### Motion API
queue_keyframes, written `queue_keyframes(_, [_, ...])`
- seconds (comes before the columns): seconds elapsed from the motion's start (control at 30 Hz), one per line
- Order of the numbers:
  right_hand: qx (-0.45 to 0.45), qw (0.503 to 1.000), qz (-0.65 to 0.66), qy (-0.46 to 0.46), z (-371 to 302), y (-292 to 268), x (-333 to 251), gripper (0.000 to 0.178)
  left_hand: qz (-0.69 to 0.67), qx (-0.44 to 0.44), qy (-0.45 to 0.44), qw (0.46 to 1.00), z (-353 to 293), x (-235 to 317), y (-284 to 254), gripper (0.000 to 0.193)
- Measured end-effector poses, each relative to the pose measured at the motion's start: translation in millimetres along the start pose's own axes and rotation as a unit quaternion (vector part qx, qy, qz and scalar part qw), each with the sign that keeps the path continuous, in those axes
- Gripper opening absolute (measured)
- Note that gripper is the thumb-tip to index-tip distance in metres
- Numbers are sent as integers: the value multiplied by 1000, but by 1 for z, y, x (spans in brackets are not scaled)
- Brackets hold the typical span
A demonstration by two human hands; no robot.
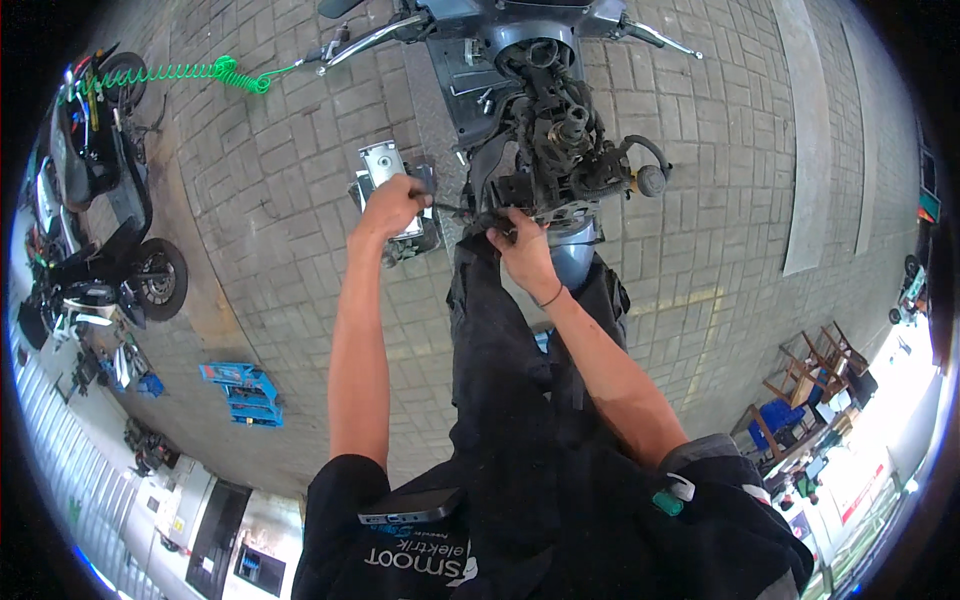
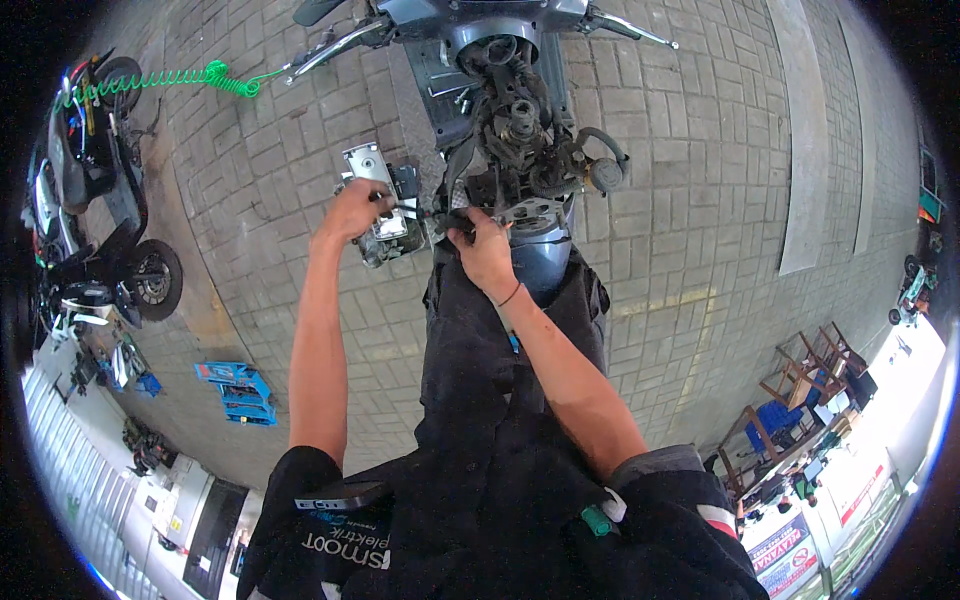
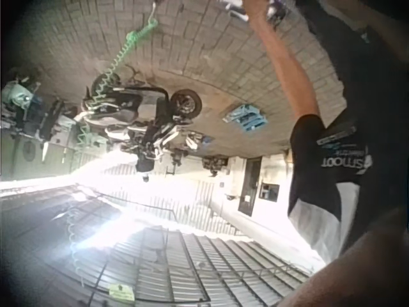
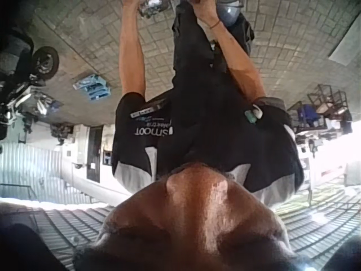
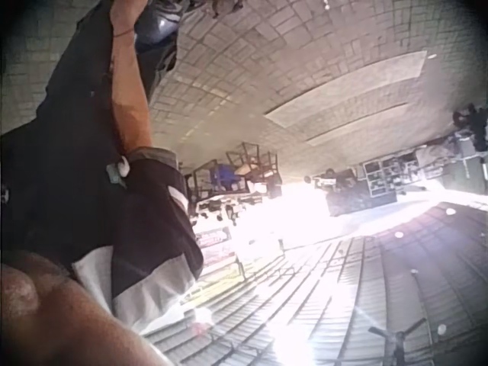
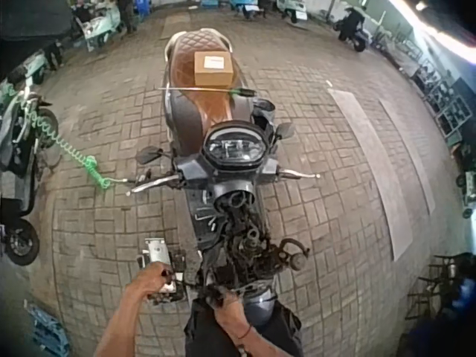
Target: The person unscrews and removes components from the steering column of a scooter using a screwdriver, disconnects several wire harnesses, and unboxes a new part for installation.
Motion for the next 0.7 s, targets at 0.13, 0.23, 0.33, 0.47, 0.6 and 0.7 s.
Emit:
queue_keyframes(0.13, [-35, 999, -8, -2, -4, -7, 13, 26, -12, -32, 29, 999, -22, -3, 41, 28])
queue_keyframes(0.23, [25, 996, -32, -74, -3, -9, 32, 27, -159, 31, 89, 983, -42, 23, 62, 36])
queue_keyframes(0.33, [-93, 995, 18, 31, 4, -6, 15, 33, -299, 44, 51, 952, -58, 14, 74, 42])
queue_keyframes(0.47, [-15, 997, -7, -73, -1, -14, 20, 32, -337, 84, 9, 938, -65, 19, 77, 39])
queue_keyframes(0.6, [-136, 989, 60, 5, -1, -23, 16, 28, -376, 71, -33, 923, -72, 13, 77, 34])
queue_keyframes(0.7, [-139, 984, 106, 18, -4, -24, 7, 27, -402, 90, -19, 911, -78, 7, 76, 32])
Point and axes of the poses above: each hand's wrist, its own z-axis towards the middle knuckle, its own y-axis out of the palm, x = y × z, the point moved 2 cm from there along z, towards the middle knuckle, and after that the axes turned 10 degrees about x, right-handed, at the moved point
